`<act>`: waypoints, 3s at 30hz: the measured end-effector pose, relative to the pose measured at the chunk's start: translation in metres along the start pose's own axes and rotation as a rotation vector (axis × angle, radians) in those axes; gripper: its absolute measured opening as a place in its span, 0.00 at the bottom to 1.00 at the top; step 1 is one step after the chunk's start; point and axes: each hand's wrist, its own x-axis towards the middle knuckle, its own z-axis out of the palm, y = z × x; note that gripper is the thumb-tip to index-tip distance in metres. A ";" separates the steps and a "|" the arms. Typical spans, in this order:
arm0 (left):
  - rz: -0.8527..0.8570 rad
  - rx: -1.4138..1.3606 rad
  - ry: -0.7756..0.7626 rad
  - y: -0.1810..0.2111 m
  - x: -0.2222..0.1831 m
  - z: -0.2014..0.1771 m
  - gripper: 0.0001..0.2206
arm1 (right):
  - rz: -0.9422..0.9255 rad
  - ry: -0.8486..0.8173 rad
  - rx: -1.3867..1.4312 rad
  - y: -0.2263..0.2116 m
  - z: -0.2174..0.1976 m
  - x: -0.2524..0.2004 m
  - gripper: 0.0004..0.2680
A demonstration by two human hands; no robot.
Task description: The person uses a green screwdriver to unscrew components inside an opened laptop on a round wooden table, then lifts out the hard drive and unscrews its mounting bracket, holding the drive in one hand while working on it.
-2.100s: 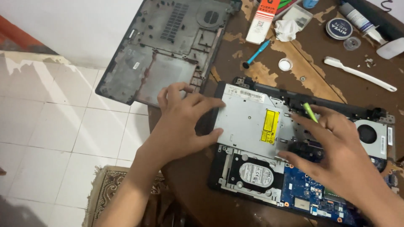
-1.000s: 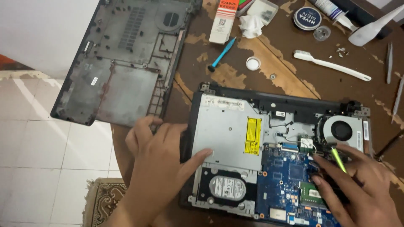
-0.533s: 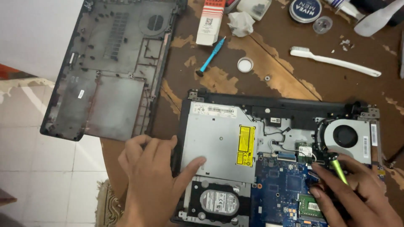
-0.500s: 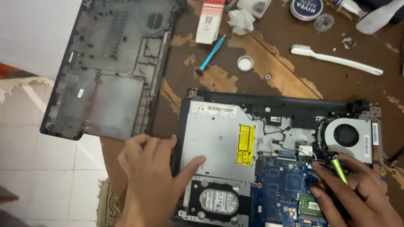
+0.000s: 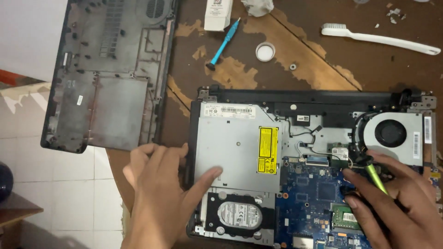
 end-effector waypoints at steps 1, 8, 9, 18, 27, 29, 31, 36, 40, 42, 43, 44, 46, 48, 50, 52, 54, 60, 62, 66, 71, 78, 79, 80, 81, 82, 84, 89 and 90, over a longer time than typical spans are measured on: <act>-0.009 -0.006 -0.022 0.001 0.000 -0.001 0.31 | -0.001 -0.002 -0.009 0.002 0.000 -0.001 0.16; 0.048 0.055 0.025 0.000 -0.001 0.003 0.30 | -0.056 0.008 0.076 0.001 -0.004 0.006 0.17; 0.053 0.057 0.021 0.001 -0.001 0.002 0.30 | -0.050 0.009 0.078 0.003 -0.005 0.007 0.17; 0.046 0.085 0.029 0.006 0.000 -0.002 0.32 | -0.167 -0.048 0.012 0.017 0.001 -0.003 0.19; 0.674 0.021 0.004 0.014 0.040 -0.002 0.32 | -0.163 -0.090 0.081 0.023 0.004 -0.006 0.19; 0.722 0.017 -0.181 0.017 0.048 0.000 0.39 | -0.195 -0.073 0.055 0.020 -0.001 -0.003 0.21; 0.763 0.052 -0.236 0.025 0.061 0.000 0.40 | -0.207 -0.067 0.071 0.021 -0.001 -0.005 0.21; 0.826 0.120 -0.232 0.023 0.071 -0.006 0.40 | -0.216 -0.025 0.091 0.016 -0.007 0.003 0.19; 0.776 0.097 -0.235 0.012 0.070 0.000 0.42 | -0.210 -0.067 0.097 0.030 0.007 -0.009 0.22; 0.758 0.119 -0.221 0.010 0.068 0.001 0.42 | -0.227 -0.088 0.106 0.032 0.011 -0.010 0.22; 0.761 0.110 -0.215 0.010 0.066 0.001 0.42 | -0.228 -0.067 0.124 0.031 0.010 -0.008 0.22; 0.786 0.100 -0.205 0.010 0.070 0.003 0.41 | -0.215 -0.032 0.131 0.029 0.010 -0.007 0.21; 0.799 0.098 -0.198 0.014 0.069 0.003 0.41 | -0.211 -0.050 0.115 0.038 0.017 -0.015 0.22; 0.810 0.092 -0.195 0.019 0.069 0.005 0.41 | -0.205 -0.072 0.099 0.040 0.019 -0.019 0.23; 0.841 0.093 -0.186 0.024 0.070 0.007 0.42 | -0.217 -0.051 0.110 0.036 0.015 -0.016 0.22; 0.844 0.094 -0.186 0.026 0.071 0.006 0.42 | -0.215 -0.048 0.098 0.027 0.008 -0.010 0.21; 0.851 0.095 -0.187 0.027 0.072 0.006 0.43 | -0.210 -0.043 0.085 0.024 0.004 -0.006 0.21; 0.950 0.178 -0.157 0.028 0.073 0.013 0.43 | -0.229 -0.032 0.092 0.028 0.011 -0.011 0.20; 1.001 0.220 -0.155 0.030 0.075 0.012 0.43 | -0.201 -0.028 0.058 0.022 0.006 -0.009 0.20; 0.987 0.204 -0.135 0.034 0.073 0.014 0.41 | -0.197 -0.025 0.015 0.022 0.006 -0.007 0.19; 0.979 -0.209 -0.058 0.030 0.070 0.017 0.28 | -0.201 -0.009 0.059 0.024 0.006 -0.008 0.19; 0.122 -0.151 0.170 0.027 0.013 -0.010 0.18 | -0.210 -0.033 0.107 0.020 0.001 -0.004 0.20; 0.064 -0.175 0.080 0.025 0.008 -0.007 0.19 | -0.195 -0.036 0.103 0.018 0.000 -0.003 0.19; 0.003 -0.202 -0.008 0.023 0.002 -0.004 0.21 | -0.184 -0.040 0.098 0.017 -0.001 -0.002 0.19; -0.001 -0.204 0.000 0.027 0.005 -0.007 0.21 | -0.193 -0.039 0.095 0.019 0.001 -0.002 0.19; -0.072 -0.249 -0.015 0.030 0.006 -0.011 0.22 | -0.187 -0.041 0.078 0.021 0.002 -0.003 0.20; -0.146 -0.297 -0.024 0.034 0.009 -0.014 0.23 | -0.186 -0.042 0.059 0.024 0.003 -0.003 0.21; -0.164 -0.372 0.030 0.032 0.009 -0.010 0.19 | -0.249 0.080 0.121 0.015 -0.002 0.009 0.17; -0.164 -0.376 0.033 0.032 0.007 -0.008 0.19 | -0.252 0.080 0.118 0.018 0.001 0.005 0.17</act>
